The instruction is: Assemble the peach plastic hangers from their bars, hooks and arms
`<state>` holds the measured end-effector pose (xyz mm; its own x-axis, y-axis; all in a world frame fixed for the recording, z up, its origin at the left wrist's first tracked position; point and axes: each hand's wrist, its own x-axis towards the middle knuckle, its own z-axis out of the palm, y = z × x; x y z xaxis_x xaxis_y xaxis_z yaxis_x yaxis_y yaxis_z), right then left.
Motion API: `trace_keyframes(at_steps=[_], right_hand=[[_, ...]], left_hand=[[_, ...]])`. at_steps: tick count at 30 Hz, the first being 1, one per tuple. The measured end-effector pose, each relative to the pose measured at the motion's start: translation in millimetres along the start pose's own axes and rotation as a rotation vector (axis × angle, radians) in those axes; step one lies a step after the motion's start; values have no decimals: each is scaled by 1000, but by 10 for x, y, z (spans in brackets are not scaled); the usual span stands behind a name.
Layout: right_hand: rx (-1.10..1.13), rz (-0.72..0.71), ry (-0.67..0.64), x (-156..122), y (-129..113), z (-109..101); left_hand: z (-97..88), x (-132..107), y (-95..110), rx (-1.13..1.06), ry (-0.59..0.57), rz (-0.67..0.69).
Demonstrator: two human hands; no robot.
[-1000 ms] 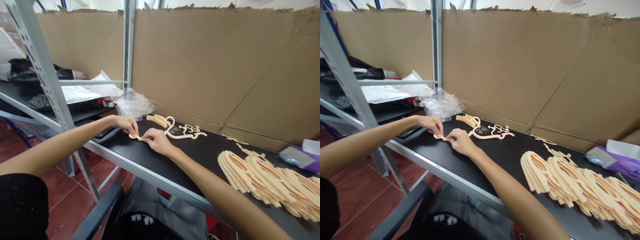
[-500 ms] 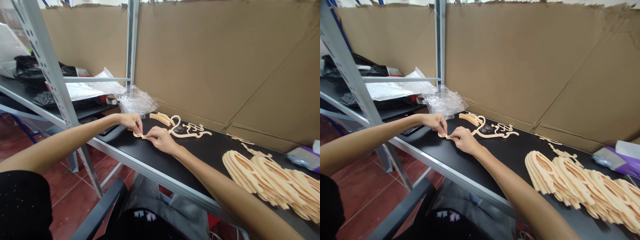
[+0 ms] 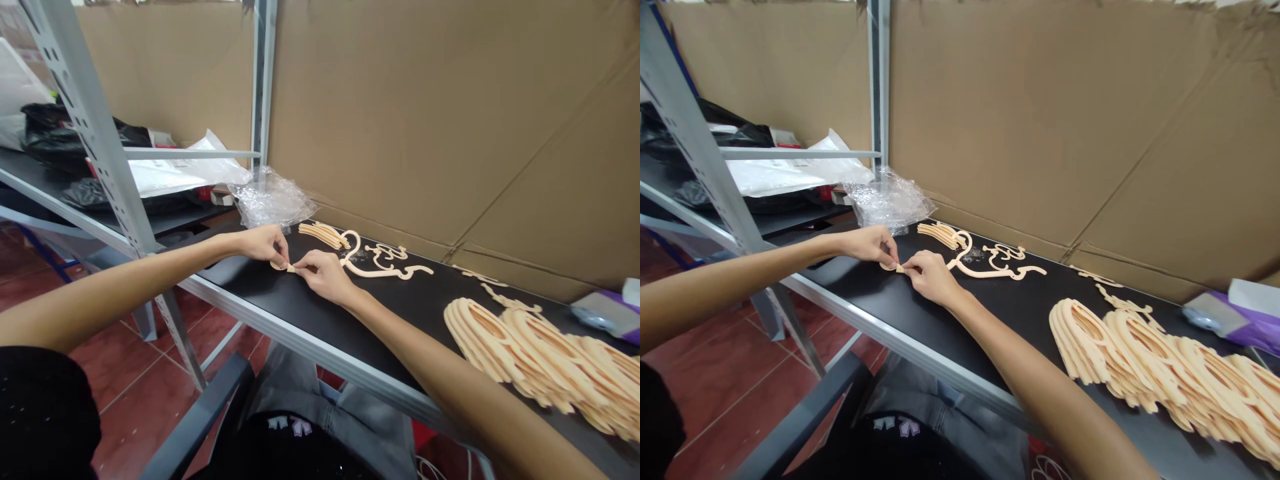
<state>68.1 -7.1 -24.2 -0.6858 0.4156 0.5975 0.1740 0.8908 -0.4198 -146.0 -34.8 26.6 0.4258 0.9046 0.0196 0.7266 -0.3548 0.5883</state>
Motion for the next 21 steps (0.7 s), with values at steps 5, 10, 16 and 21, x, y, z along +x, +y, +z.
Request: trace_keyframes(at_steps=[5, 10, 16, 21], right_hand=[[-28, 48, 7, 11, -5, 14], [-16, 56, 14, 14, -23, 16], [-67, 11, -17, 24, -33, 10], [-154, -1, -42, 37, -86, -5]], left_hand=[[159, -183, 189, 254, 199, -59], [515, -424, 277, 568, 509, -24], [632, -490, 290, 671, 581, -69], [572, -473, 286, 613, 539, -144]])
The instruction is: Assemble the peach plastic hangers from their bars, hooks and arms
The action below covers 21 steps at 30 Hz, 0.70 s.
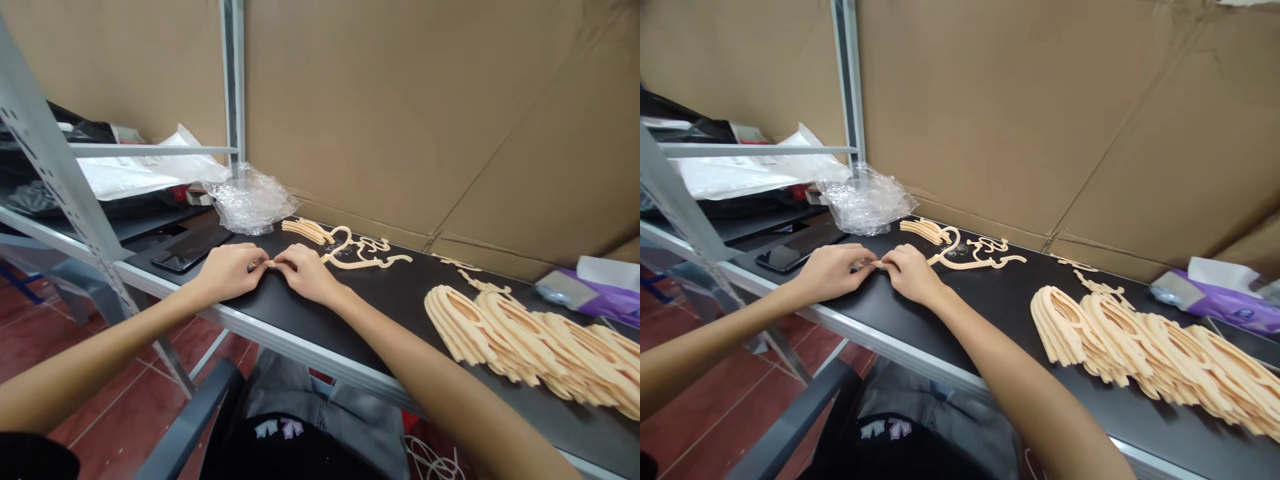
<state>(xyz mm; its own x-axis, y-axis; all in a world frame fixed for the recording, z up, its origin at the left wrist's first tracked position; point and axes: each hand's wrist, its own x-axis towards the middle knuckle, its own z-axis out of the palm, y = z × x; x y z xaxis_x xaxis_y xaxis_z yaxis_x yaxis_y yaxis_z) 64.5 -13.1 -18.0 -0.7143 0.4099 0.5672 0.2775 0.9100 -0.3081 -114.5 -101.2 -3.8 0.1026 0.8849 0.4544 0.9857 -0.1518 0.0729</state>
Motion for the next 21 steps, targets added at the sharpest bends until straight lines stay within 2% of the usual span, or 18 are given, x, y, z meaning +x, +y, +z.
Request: trace_keyframes(at_steps=[4, 8, 10, 12, 14, 16, 21], right_hand=[[-147, -70, -17, -45, -153, -150], [-249, -128, 103, -269, -169, -504], [-306, -34, 198, -429, -48, -730], [-378, 159, 227, -571, 124, -942], [-444, 399, 150, -666, 282, -1103], [-505, 546, 0, -710, 369, -1194], [-617, 608, -284, -705, 311, -1236]], left_hand=[[-3, 19, -11, -29, -29, -3], [-12, 53, -23, -90, -63, 33], [-12, 65, -32, -93, -55, 52], [-5, 70, -43, -88, -30, 67], [5, 71, -57, -92, -11, 76], [12, 73, -73, -93, -4, 77], [-7, 97, -104, -106, -18, 86]])
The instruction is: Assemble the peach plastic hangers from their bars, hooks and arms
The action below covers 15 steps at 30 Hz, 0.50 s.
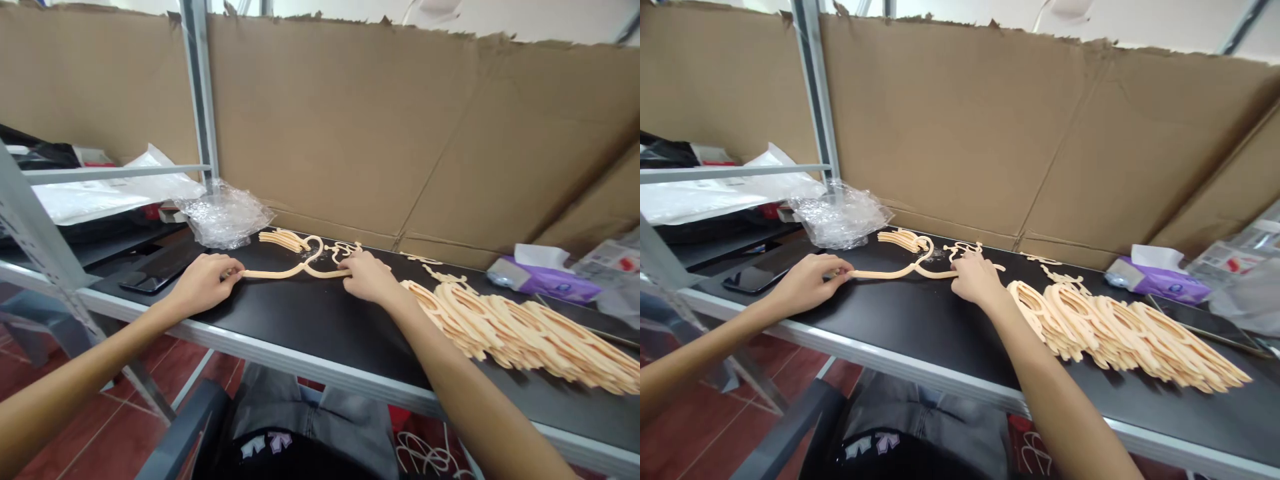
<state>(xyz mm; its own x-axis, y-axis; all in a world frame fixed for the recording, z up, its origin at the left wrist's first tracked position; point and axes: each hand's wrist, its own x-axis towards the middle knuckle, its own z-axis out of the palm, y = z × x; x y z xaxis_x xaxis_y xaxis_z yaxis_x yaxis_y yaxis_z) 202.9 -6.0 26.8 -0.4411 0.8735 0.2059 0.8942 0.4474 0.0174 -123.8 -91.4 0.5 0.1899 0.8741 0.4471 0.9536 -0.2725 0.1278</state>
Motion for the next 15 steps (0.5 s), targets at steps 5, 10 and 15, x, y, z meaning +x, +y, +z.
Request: trace_keyframes(at_steps=[5, 10, 15], right_hand=[[19, 10, -73, -35, -16, -49], [136, -24, -46, -26, -3, -34], [175, -36, -50, -34, -68, -7]], left_hand=[[-26, 26, 5, -102, -13, -63], [-10, 32, -2, -137, -11, -94], [-6, 36, 0, -94, -24, -55]])
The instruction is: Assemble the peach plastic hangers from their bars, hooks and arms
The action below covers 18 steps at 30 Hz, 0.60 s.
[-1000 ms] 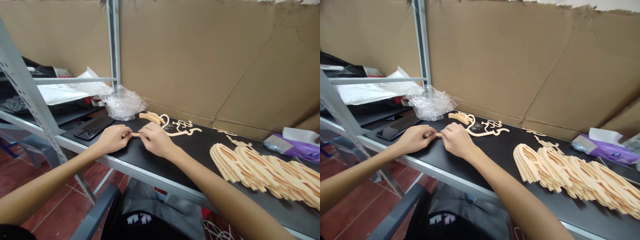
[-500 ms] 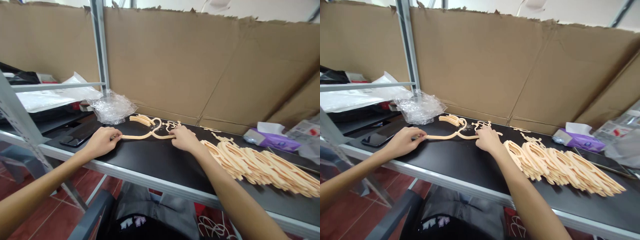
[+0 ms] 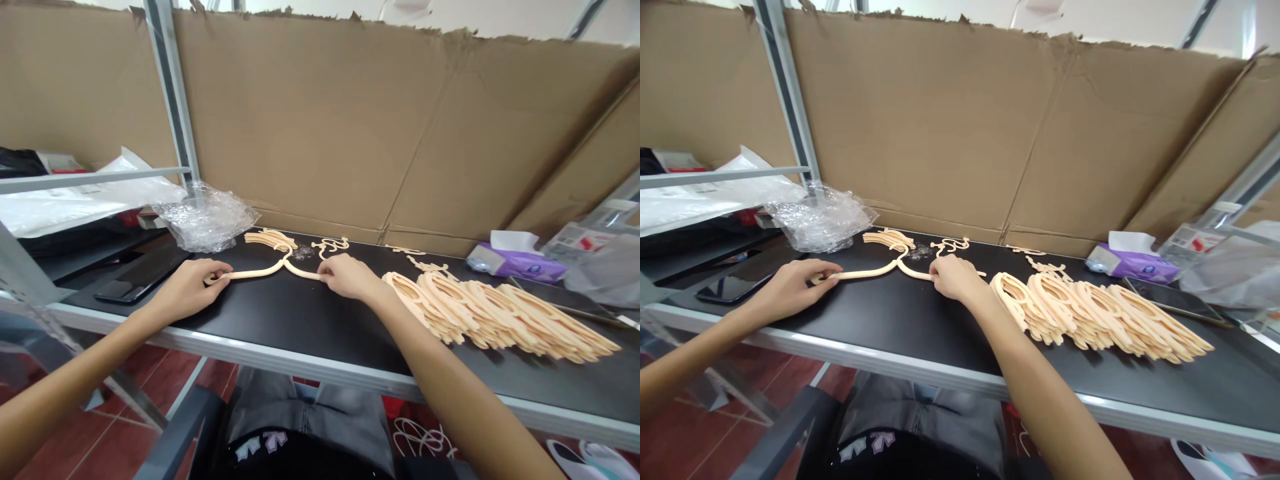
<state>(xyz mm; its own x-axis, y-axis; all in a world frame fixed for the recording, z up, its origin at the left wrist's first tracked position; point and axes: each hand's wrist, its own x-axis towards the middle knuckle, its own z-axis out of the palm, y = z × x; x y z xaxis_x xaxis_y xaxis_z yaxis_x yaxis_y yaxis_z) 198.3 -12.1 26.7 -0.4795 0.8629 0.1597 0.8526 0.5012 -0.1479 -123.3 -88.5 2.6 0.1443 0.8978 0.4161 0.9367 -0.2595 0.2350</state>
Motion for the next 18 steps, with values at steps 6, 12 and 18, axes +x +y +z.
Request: trace_keyframes(at_steps=[6, 12, 18], right_hand=[[26, -13, 19, -14, -31, 24], [39, -14, -17, -36, -48, -43], [-45, 125, -45, -93, 16, -256]], left_hand=[[3, -12, 21, 47, -8, 31], [56, -23, -30, 37, 44, 46], [63, -22, -26, 54, 64, 69]])
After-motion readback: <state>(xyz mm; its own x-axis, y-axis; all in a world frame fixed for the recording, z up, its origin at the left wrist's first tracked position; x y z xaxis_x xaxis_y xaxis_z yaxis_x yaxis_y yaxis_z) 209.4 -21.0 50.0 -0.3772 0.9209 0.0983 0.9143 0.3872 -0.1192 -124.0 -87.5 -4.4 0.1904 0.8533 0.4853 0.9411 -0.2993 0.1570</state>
